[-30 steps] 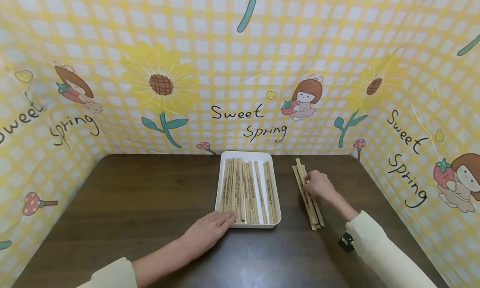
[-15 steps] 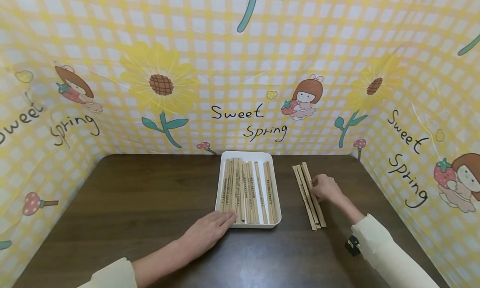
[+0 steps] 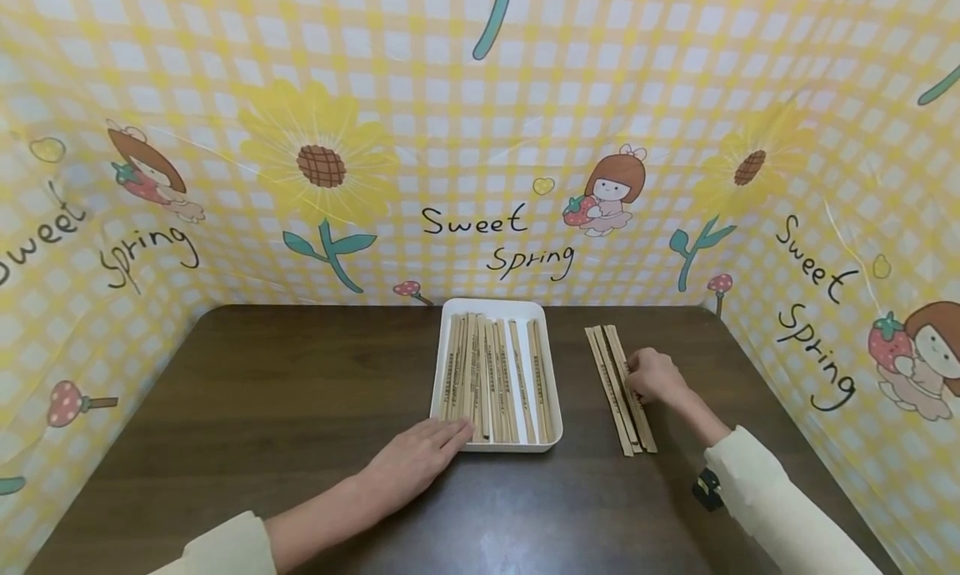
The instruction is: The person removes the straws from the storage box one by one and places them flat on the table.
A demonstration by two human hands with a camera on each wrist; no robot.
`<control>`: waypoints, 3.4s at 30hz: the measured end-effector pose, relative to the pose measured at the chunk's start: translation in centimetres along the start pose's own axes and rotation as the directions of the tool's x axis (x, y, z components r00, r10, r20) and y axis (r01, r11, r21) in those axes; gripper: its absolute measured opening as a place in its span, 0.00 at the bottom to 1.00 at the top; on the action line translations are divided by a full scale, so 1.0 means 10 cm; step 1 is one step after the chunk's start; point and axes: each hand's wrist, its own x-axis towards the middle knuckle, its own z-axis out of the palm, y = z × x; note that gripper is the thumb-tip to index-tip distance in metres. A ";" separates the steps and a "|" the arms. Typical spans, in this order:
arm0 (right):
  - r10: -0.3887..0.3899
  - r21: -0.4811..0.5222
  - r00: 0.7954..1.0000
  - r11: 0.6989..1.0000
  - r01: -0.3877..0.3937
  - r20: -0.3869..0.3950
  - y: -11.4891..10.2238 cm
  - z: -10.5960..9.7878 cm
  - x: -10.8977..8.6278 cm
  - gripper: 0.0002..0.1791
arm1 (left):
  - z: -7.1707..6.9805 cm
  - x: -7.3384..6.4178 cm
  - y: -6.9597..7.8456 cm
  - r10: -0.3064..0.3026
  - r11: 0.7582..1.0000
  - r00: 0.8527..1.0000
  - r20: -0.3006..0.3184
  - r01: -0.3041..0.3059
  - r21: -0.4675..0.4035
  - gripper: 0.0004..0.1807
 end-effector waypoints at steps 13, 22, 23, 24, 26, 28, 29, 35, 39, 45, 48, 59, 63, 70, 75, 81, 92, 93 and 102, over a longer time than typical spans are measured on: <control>-0.021 0.013 1.000 1.000 0.021 -0.008 0.06 0.01 -0.02 0.27 | -0.03 0.00 0.00 -0.001 1.000 1.000 -0.004 0.001 0.000 0.25; -0.024 0.022 1.000 0.999 0.024 0.006 -0.10 -0.03 -0.04 0.28 | -0.02 -0.01 0.00 0.003 1.000 1.000 0.002 -0.003 0.009 0.24; -0.027 0.033 1.000 0.999 0.027 0.014 -0.14 -0.03 -0.04 0.28 | -0.02 -0.01 0.00 0.001 1.000 1.000 0.004 -0.001 0.004 0.24; -0.031 0.042 0.999 0.999 0.030 0.021 -0.19 -0.03 -0.05 0.28 | -0.02 -0.01 0.00 -0.001 1.000 1.000 0.008 0.001 0.000 0.24; -0.048 0.083 0.998 0.995 0.046 0.031 -0.31 -0.01 -0.06 0.28 | -0.02 -0.01 0.00 -0.003 1.000 1.000 0.015 0.003 -0.001 0.24; -0.070 0.131 0.997 0.989 0.065 0.034 -0.44 0.01 -0.07 0.28 | -0.03 -0.01 0.00 -0.004 1.000 1.000 0.022 0.004 0.000 0.25; -0.088 0.156 0.995 0.985 0.081 0.039 -0.50 0.02 -0.07 0.27 | -0.03 -0.01 0.00 -0.005 1.000 1.000 0.025 0.005 0.000 0.25; -0.181 0.303 0.982 0.940 0.158 0.050 -0.84 0.12 -0.07 0.24 | -0.03 -0.01 -0.01 -0.005 1.000 1.000 0.018 0.005 0.009 0.25; -0.205 0.338 0.976 0.926 0.170 0.069 -1.01 0.21 -0.06 0.24 | -0.01 -0.01 0.00 0.001 1.000 1.000 -0.003 -0.001 0.001 0.25; -0.218 0.245 0.975 0.949 0.199 0.051 -1.18 0.32 -0.05 0.23 | -0.01 0.00 0.01 0.001 1.000 1.000 0.007 -0.001 0.013 0.25; -0.219 0.197 0.975 0.958 0.209 0.029 -1.26 0.36 -0.04 0.23 | -0.02 0.01 0.01 -0.005 1.000 1.000 0.013 0.005 0.022 0.25; -0.243 0.076 0.966 0.968 0.237 0.083 -1.42 0.68 0.03 0.26 | -0.03 0.00 0.02 -0.011 1.000 1.000 0.024 0.011 0.001 0.25; -0.252 0.028 0.964 0.968 0.250 0.081 -1.44 0.73 0.07 0.21 | -0.04 0.01 0.01 -0.013 1.000 0.999 0.032 0.012 0.012 0.25; -0.244 -0.013 0.967 0.969 0.245 0.070 -1.44 0.79 0.14 0.19 | -0.05 0.02 0.00 -0.005 1.000 1.000 0.012 0.004 0.022 0.24; -0.225 -0.043 0.972 0.973 0.228 0.062 -1.43 0.85 0.16 0.26 | -0.05 0.02 0.00 -0.005 1.000 1.000 0.014 0.004 0.026 0.24; -0.247 -0.082 0.968 0.965 0.250 0.048 -1.44 0.90 0.17 0.26 | -0.03 0.01 0.00 -0.007 1.000 0.999 0.033 0.006 0.022 0.25; -0.213 -0.054 0.976 0.975 0.216 0.054 -1.47 0.89 0.15 0.24 | -0.03 0.02 0.01 -0.012 1.000 0.999 0.045 0.011 0.022 0.25; -0.208 -0.054 0.977 0.976 0.210 0.052 -1.47 0.89 0.15 0.22 | -0.03 0.02 0.01 -0.014 1.000 0.999 0.047 0.013 0.019 0.25; -0.184 0.009 0.982 0.983 0.184 0.051 -1.52 0.71 0.07 0.25 | -0.05 0.01 0.02 -0.025 1.000 0.998 0.066 0.025 0.002 0.25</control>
